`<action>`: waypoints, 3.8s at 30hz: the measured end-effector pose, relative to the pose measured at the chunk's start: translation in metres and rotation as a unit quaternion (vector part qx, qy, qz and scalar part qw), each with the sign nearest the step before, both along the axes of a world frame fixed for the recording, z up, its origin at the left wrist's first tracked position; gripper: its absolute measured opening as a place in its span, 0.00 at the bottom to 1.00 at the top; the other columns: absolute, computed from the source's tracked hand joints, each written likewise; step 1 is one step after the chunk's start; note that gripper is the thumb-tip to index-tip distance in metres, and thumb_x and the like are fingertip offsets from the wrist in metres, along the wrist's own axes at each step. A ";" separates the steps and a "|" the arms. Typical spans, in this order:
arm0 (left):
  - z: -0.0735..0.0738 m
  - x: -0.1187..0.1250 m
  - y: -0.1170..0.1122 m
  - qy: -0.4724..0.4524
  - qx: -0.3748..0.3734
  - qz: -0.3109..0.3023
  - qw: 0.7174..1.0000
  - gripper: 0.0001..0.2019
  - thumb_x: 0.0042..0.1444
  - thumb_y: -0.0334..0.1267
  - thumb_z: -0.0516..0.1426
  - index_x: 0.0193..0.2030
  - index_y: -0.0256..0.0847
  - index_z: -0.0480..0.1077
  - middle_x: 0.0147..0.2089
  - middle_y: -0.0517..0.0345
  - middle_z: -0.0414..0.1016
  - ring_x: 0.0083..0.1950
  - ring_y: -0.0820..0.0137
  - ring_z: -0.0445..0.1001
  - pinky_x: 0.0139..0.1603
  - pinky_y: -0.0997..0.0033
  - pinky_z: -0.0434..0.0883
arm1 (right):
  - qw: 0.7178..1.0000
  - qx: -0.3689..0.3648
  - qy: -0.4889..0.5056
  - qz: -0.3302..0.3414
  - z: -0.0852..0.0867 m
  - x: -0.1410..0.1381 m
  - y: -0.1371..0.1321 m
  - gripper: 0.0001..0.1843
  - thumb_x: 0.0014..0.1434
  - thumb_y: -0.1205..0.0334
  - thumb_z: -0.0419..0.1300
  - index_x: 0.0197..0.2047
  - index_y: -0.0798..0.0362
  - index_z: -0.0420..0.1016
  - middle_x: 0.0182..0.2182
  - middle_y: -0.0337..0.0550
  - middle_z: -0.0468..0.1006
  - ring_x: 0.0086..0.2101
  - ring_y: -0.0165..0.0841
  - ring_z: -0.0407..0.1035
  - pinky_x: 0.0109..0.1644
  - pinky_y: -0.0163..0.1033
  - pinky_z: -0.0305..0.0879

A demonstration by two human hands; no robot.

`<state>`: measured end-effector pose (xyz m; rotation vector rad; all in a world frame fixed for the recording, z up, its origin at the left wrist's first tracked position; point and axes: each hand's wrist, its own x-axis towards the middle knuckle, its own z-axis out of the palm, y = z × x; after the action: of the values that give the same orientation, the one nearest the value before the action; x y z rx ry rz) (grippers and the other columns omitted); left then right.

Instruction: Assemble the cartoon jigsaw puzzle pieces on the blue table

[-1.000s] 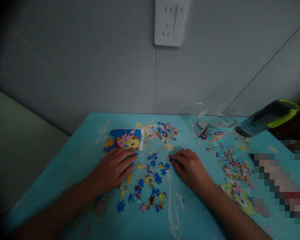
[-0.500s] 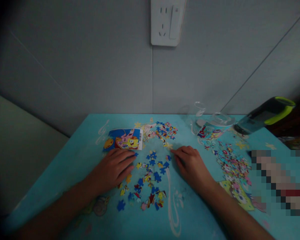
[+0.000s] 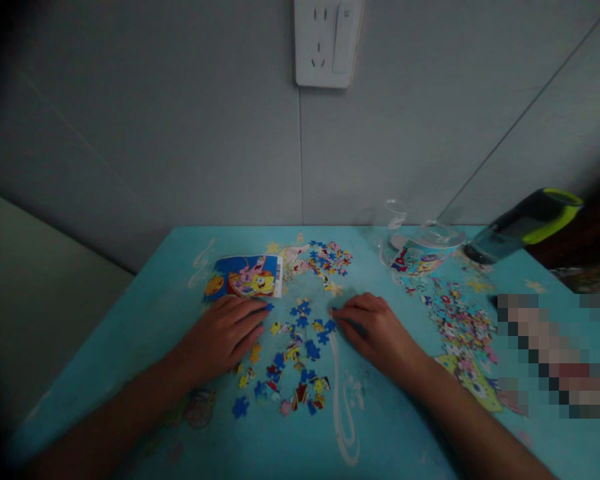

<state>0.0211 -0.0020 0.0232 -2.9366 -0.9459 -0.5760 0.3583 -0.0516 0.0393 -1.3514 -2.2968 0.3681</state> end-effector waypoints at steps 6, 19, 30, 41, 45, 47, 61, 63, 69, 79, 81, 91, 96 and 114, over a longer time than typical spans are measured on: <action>-0.002 0.000 0.000 0.002 0.009 -0.003 1.000 0.14 0.71 0.38 0.52 0.56 0.38 0.74 0.56 0.49 0.76 0.54 0.59 0.73 0.57 0.50 0.70 | 1.000 -0.009 0.005 0.018 -0.004 0.000 -0.001 0.12 0.69 0.63 0.60 0.52 0.46 0.81 0.45 0.47 0.80 0.44 0.40 0.74 0.50 0.49 0.71; -0.001 0.000 0.000 -0.009 0.013 -0.005 1.000 0.17 0.71 0.38 0.52 0.62 0.37 0.69 0.58 0.47 0.75 0.56 0.59 0.73 0.57 0.50 0.71 | 0.999 -0.021 -0.006 0.050 -0.008 -0.011 -0.007 0.15 0.66 0.60 0.63 0.56 0.43 0.79 0.46 0.47 0.78 0.47 0.41 0.73 0.51 0.51 0.70; -0.005 -0.001 0.001 0.001 0.013 -0.005 1.000 0.16 0.71 0.38 0.51 0.61 0.37 0.70 0.57 0.48 0.75 0.55 0.58 0.73 0.56 0.49 0.71 | 1.000 -0.015 -0.002 0.022 -0.004 0.000 -0.002 0.15 0.68 0.61 0.61 0.57 0.46 0.79 0.46 0.49 0.77 0.46 0.41 0.72 0.52 0.51 0.71; -0.003 -0.001 0.001 0.004 0.021 -0.007 1.000 0.15 0.71 0.38 0.51 0.60 0.37 0.71 0.57 0.48 0.75 0.54 0.59 0.73 0.55 0.50 0.71 | 1.000 -0.023 -0.012 0.016 -0.009 -0.002 -0.002 0.11 0.67 0.59 0.63 0.51 0.46 0.80 0.47 0.48 0.77 0.48 0.42 0.72 0.54 0.52 0.70; -0.003 -0.001 0.002 0.004 0.021 -0.006 1.000 0.16 0.71 0.37 0.51 0.60 0.38 0.71 0.57 0.47 0.75 0.54 0.60 0.73 0.56 0.50 0.72 | 1.000 -0.023 -0.004 0.010 -0.008 -0.001 -0.001 0.10 0.65 0.57 0.64 0.49 0.48 0.80 0.46 0.48 0.78 0.47 0.42 0.73 0.53 0.52 0.71; -0.002 -0.001 0.002 0.002 0.019 -0.006 1.000 0.15 0.71 0.37 0.51 0.59 0.38 0.72 0.56 0.48 0.75 0.54 0.60 0.73 0.56 0.49 0.72 | 1.000 -0.026 0.001 0.013 -0.007 -0.002 -0.002 0.09 0.65 0.57 0.65 0.47 0.48 0.80 0.46 0.48 0.78 0.47 0.42 0.73 0.52 0.52 0.71; 0.000 -0.002 0.002 0.008 0.022 -0.010 1.000 0.14 0.70 0.37 0.53 0.57 0.39 0.73 0.55 0.48 0.76 0.54 0.60 0.73 0.55 0.51 0.72 | 0.998 -0.023 0.022 0.046 -0.002 -0.008 -0.005 0.08 0.67 0.61 0.61 0.46 0.48 0.82 0.44 0.49 0.78 0.46 0.41 0.73 0.51 0.50 0.73; 0.000 -0.002 0.002 0.011 0.015 -0.008 1.000 0.14 0.70 0.37 0.53 0.58 0.39 0.73 0.56 0.48 0.75 0.55 0.59 0.73 0.56 0.50 0.71 | 0.998 -0.019 0.018 0.050 0.001 -0.009 -0.005 0.09 0.68 0.61 0.60 0.47 0.48 0.82 0.44 0.49 0.78 0.46 0.41 0.73 0.51 0.50 0.72; 0.003 -0.001 0.000 0.011 0.008 -0.004 1.000 0.14 0.71 0.37 0.52 0.58 0.38 0.72 0.56 0.48 0.75 0.56 0.59 0.73 0.57 0.51 0.70 | 0.997 -0.008 0.021 0.075 0.005 -0.011 -0.008 0.10 0.68 0.62 0.60 0.49 0.47 0.81 0.46 0.49 0.79 0.49 0.43 0.72 0.52 0.52 0.70; 0.007 -0.001 0.000 0.010 0.010 0.008 1.000 0.13 0.70 0.37 0.52 0.55 0.38 0.74 0.49 0.48 0.74 0.50 0.60 0.72 0.53 0.53 0.71 | 0.994 -0.008 0.005 0.107 0.001 -0.015 -0.007 0.10 0.69 0.62 0.59 0.49 0.47 0.82 0.44 0.48 0.80 0.46 0.42 0.73 0.50 0.50 0.70; 0.007 -0.002 0.000 0.013 0.013 0.009 1.000 0.13 0.70 0.37 0.52 0.55 0.37 0.74 0.50 0.48 0.74 0.50 0.60 0.72 0.52 0.53 0.71 | 0.993 -0.009 0.013 0.113 0.003 -0.016 -0.008 0.10 0.69 0.62 0.59 0.49 0.48 0.81 0.44 0.48 0.80 0.45 0.41 0.73 0.50 0.50 0.69; 0.008 -0.001 0.001 0.017 0.008 0.006 1.000 0.13 0.70 0.37 0.52 0.54 0.38 0.75 0.49 0.49 0.74 0.50 0.61 0.72 0.54 0.54 0.70 | 0.987 -0.035 0.032 0.154 0.008 -0.029 -0.013 0.09 0.68 0.60 0.60 0.46 0.48 0.82 0.40 0.46 0.80 0.41 0.39 0.74 0.48 0.48 0.69; 0.007 0.000 0.000 0.019 0.006 0.003 1.000 0.13 0.71 0.38 0.51 0.54 0.38 0.74 0.50 0.49 0.74 0.51 0.61 0.72 0.54 0.53 0.70 | 0.987 -0.041 0.033 0.153 0.002 -0.030 -0.014 0.10 0.69 0.60 0.59 0.48 0.48 0.81 0.40 0.46 0.80 0.40 0.39 0.74 0.48 0.48 0.70; 0.009 0.001 0.000 0.027 0.007 -0.004 1.000 0.11 0.70 0.36 0.52 0.51 0.36 0.74 0.50 0.50 0.74 0.51 0.61 0.72 0.53 0.56 0.68 | 0.988 0.031 -0.038 0.144 0.004 -0.036 -0.022 0.09 0.69 0.63 0.59 0.48 0.50 0.81 0.39 0.46 0.81 0.39 0.39 0.73 0.45 0.47 0.66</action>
<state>0.0222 -0.0023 0.0321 -2.9287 -0.9201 -0.4978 0.3222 -0.0740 0.0435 -1.0187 -2.5509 0.3372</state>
